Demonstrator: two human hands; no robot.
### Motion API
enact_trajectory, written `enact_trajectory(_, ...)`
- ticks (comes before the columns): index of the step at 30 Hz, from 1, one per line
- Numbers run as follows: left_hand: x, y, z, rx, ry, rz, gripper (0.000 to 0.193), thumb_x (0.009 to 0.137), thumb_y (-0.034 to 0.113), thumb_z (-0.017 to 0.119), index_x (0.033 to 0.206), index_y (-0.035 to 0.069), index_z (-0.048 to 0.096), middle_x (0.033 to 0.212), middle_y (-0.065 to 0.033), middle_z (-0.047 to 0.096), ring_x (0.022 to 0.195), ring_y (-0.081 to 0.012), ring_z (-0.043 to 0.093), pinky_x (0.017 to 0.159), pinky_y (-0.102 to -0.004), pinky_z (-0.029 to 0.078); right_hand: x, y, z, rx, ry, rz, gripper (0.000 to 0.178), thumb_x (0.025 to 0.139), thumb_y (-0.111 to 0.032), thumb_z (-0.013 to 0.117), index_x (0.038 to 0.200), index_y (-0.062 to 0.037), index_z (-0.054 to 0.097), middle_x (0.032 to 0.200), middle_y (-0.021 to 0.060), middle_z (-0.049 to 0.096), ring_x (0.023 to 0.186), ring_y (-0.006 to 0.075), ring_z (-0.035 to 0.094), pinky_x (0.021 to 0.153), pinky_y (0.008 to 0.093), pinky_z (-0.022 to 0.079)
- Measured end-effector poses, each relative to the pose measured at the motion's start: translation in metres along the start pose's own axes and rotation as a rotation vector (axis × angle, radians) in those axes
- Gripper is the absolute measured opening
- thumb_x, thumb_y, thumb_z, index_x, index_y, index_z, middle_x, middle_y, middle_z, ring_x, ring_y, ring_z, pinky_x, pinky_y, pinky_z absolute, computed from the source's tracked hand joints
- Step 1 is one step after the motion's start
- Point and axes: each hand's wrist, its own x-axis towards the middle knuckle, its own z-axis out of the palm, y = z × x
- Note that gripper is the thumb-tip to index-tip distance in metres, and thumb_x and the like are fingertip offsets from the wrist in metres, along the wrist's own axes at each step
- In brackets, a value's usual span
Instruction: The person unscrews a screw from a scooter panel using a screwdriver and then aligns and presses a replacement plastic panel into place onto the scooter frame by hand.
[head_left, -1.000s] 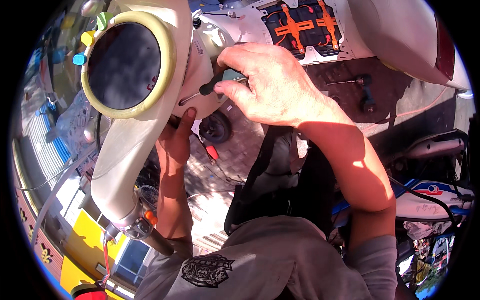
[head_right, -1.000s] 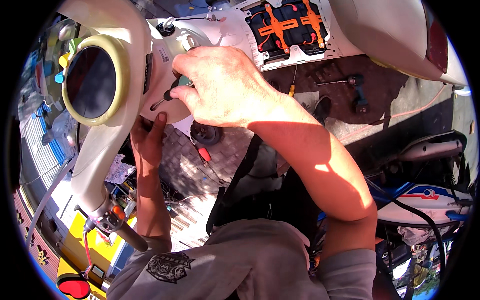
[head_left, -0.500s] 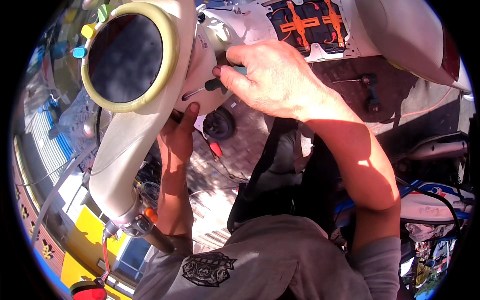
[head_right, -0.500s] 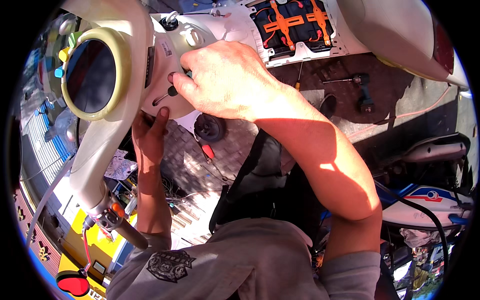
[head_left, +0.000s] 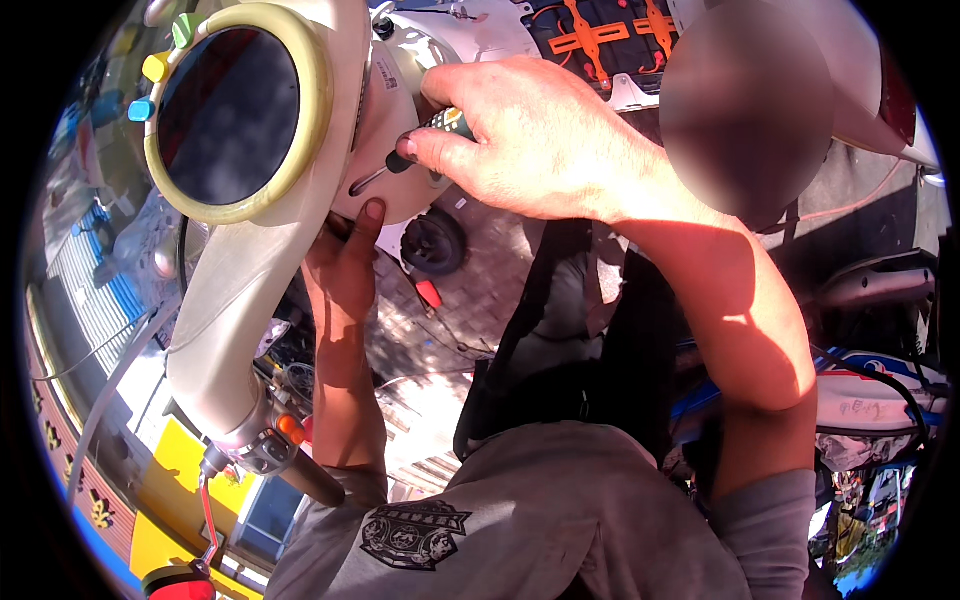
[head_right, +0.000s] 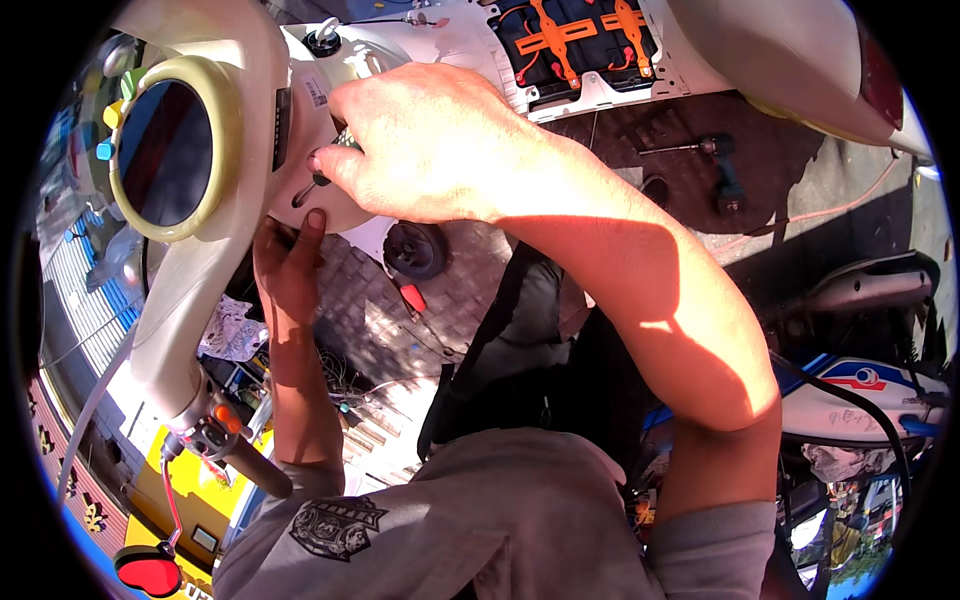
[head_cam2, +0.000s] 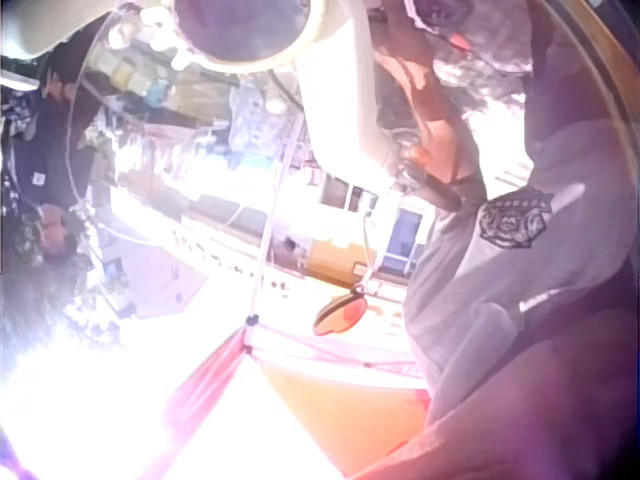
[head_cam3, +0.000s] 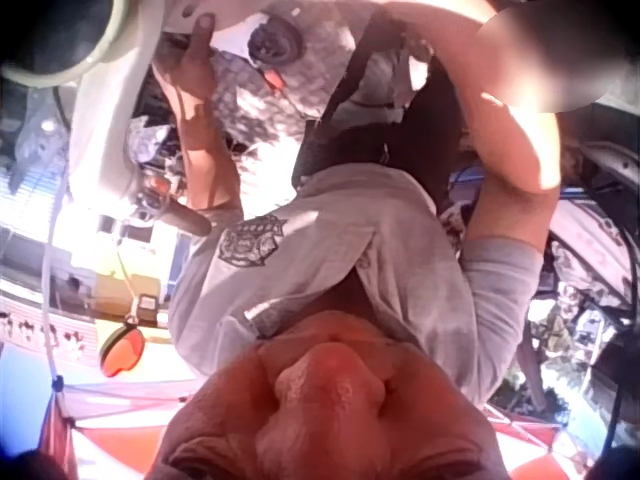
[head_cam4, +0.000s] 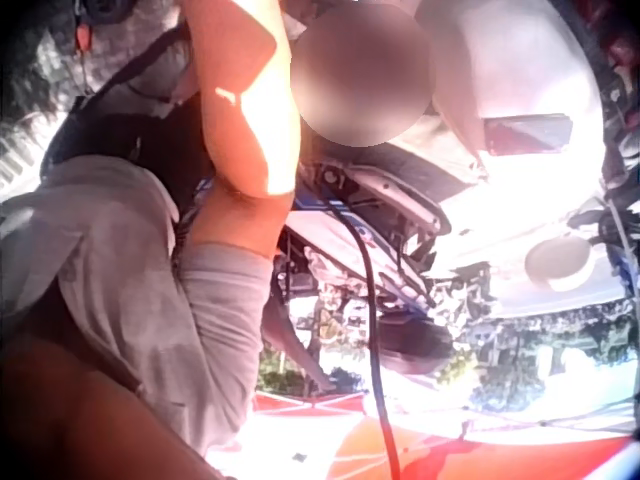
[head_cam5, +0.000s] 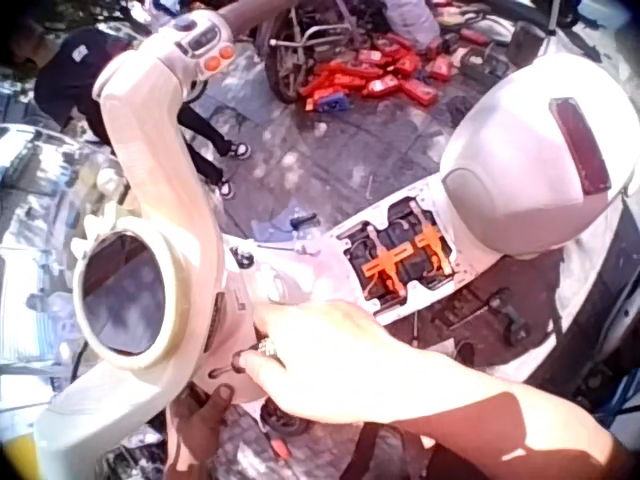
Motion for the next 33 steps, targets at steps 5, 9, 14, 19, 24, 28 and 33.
enact_trajectory(5, 0.001, -0.007, -0.005, -0.027, -0.028, 0.03, 0.039, 0.095, 0.032, 0.081, 0.114, 0.002, 0.065, 0.079, 0.0035, 0.057, 0.064, -0.0061, 0.048, 0.057, -0.0228, 0.038, -0.01, 0.005, 0.013, 0.088, 0.162, -0.214, 0.031, 0.089, -0.018, 0.075, 0.113, -0.0009, 0.064, 0.105, 0.02, 0.071, 0.105, 0.0414, 0.067, 0.089, 0.0484, 0.054)
enact_trajectory(9, 0.002, -0.003, -0.005, -0.01, -0.045, 0.026, 0.043, 0.096, 0.026, 0.079, 0.125, 0.0, 0.061, 0.086, 0.0016, 0.061, 0.068, -0.0068, 0.05, 0.059, -0.0229, 0.04, -0.006, 0.011, 0.01, 0.047, 0.125, -0.188, 0.028, 0.089, -0.018, 0.073, 0.111, -0.0018, 0.066, 0.101, 0.0193, 0.071, 0.102, 0.0414, 0.068, 0.088, 0.0503, 0.055)
enact_trajectory(14, 0.005, -0.011, -0.005, 0.019, -0.035, -0.008, 0.052, 0.094, 0.025, 0.082, 0.132, -0.003, 0.059, 0.085, 0.0022, 0.059, 0.069, -0.0059, 0.049, 0.058, -0.0213, 0.038, -0.003, 0.009, 0.006, -0.007, 0.066, -0.101, 0.026, 0.092, -0.02, 0.071, 0.114, -0.0053, 0.07, 0.1, 0.0182, 0.073, 0.102, 0.0388, 0.071, 0.088, 0.0501, 0.056)
enact_trajectory(19, -0.015, -0.051, 0.021, 0.016, 0.119, 0.065, 0.037, 0.103, 0.036, 0.07, 0.114, 0.004, 0.055, 0.078, 0.0002, 0.054, 0.057, -0.0069, 0.044, 0.051, -0.023, 0.034, -0.044, 0.051, -0.038, 0.254, 0.431, -0.037, 0.027, 0.092, -0.023, 0.067, 0.113, -0.0087, 0.076, 0.09, 0.0098, 0.077, 0.087, 0.0234, 0.075, 0.077, 0.0393, 0.059)
enact_trajectory(24, -0.055, -0.145, 0.082, -0.069, -0.061, -0.344, 0.031, 0.105, 0.032, 0.066, 0.118, 0.005, 0.057, 0.101, -0.0083, 0.068, 0.086, -0.0168, 0.068, 0.066, -0.0286, 0.057, -0.133, 0.204, 0.026, 0.607, 0.698, 0.488, 0.028, 0.095, -0.028, 0.068, 0.112, -0.0064, 0.074, 0.083, 0.0045, 0.072, 0.078, 0.0129, 0.066, 0.073, 0.0314, 0.053)
enact_trajectory(28, -0.022, -0.185, 0.159, -0.256, -0.161, -0.632, 0.064, 0.103, 0.035, 0.067, 0.151, 0.001, 0.042, 0.151, -0.0175, 0.052, 0.135, -0.0295, 0.055, 0.108, -0.0466, 0.051, -0.202, 0.298, 0.153, 0.773, 0.696, 0.929, 0.032, 0.098, -0.033, 0.071, 0.112, -0.0041, 0.072, 0.081, 0.005, 0.07, 0.075, 0.0131, 0.064, 0.072, 0.0319, 0.051)
enact_trajectory(33, 0.051, -0.243, 0.231, -0.445, -0.097, -0.681, 0.07, 0.104, 0.028, 0.064, 0.161, 0.003, 0.033, 0.166, -0.0156, 0.038, 0.15, -0.0322, 0.042, 0.12, -0.0503, 0.043, -0.266, 0.333, 0.254, 0.866, 0.652, 1.152, 0.032, 0.1, -0.035, 0.071, 0.111, -0.0054, 0.072, 0.079, 0.0041, 0.071, 0.074, 0.0133, 0.065, 0.072, 0.0332, 0.052)
